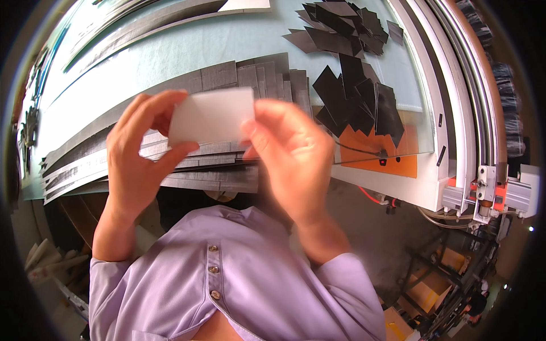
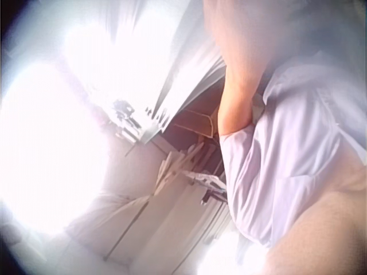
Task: The person peels a white backing off a stack of dark rectangular sheets on a glass table. They separate the peeled sheets and place them into a pile on the right side of the table, repeating the process for multiple items.
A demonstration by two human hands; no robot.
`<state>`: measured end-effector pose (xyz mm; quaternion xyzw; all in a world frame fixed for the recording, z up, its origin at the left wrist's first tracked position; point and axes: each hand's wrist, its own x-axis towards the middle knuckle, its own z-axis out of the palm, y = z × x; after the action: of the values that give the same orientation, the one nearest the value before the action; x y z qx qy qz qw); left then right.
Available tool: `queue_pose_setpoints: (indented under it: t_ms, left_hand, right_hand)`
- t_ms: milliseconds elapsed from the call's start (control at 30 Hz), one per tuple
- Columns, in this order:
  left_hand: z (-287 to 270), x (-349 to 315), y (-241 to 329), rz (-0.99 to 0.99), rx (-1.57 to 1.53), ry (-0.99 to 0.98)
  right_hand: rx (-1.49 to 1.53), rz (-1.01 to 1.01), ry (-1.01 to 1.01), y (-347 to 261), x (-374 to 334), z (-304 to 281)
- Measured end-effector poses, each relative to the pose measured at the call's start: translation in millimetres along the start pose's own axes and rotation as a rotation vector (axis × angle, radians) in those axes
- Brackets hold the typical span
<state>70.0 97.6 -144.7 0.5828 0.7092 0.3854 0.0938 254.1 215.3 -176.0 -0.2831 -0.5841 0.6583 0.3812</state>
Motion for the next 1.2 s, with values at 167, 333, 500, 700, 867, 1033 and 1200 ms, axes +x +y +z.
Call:
queue_pose_setpoints:
  t_ms: [167, 333, 500, 700, 867, 1033, 1200]
  left_hand:
    - [3.2, 14.5, -16.0, -0.220, 0.055, -0.034]
    - [11.6, 14.9, -18.0, -0.277, 0.087, -0.067]
    - [11.8, 14.9, -22.0, -0.281, 0.067, -0.055]
    - [14.0, 16.0, -21.7, -0.284, 0.081, -0.055]
    - [14.3, 15.8, -22.7, -0.289, 0.060, -0.049]
    - [14.3, 16.0, -23.9, -0.279, 0.072, -0.051]
    - [13.1, 16.8, -25.2, -0.271, 0.079, -0.068]
  right_hand:
    - [-0.503, -0.377, 0.082, 27.9, 29.4, -23.5]
    - [-0.575, -0.258, 0.006, 29.5, 25.6, -14.0]
    - [-0.609, -0.355, -0.005, 38.8, 27.6, -16.5]
    - [-0.620, -0.355, -0.006, 40.0, 27.3, -16.6]
    - [-0.628, -0.342, -0.014, 38.1, 25.7, -16.6]
    - [-0.650, -0.337, -0.051, 31.9, 24.6, -15.7]
    - [-0.730, -0.350, -0.060, 32.5, 22.5, -13.2]
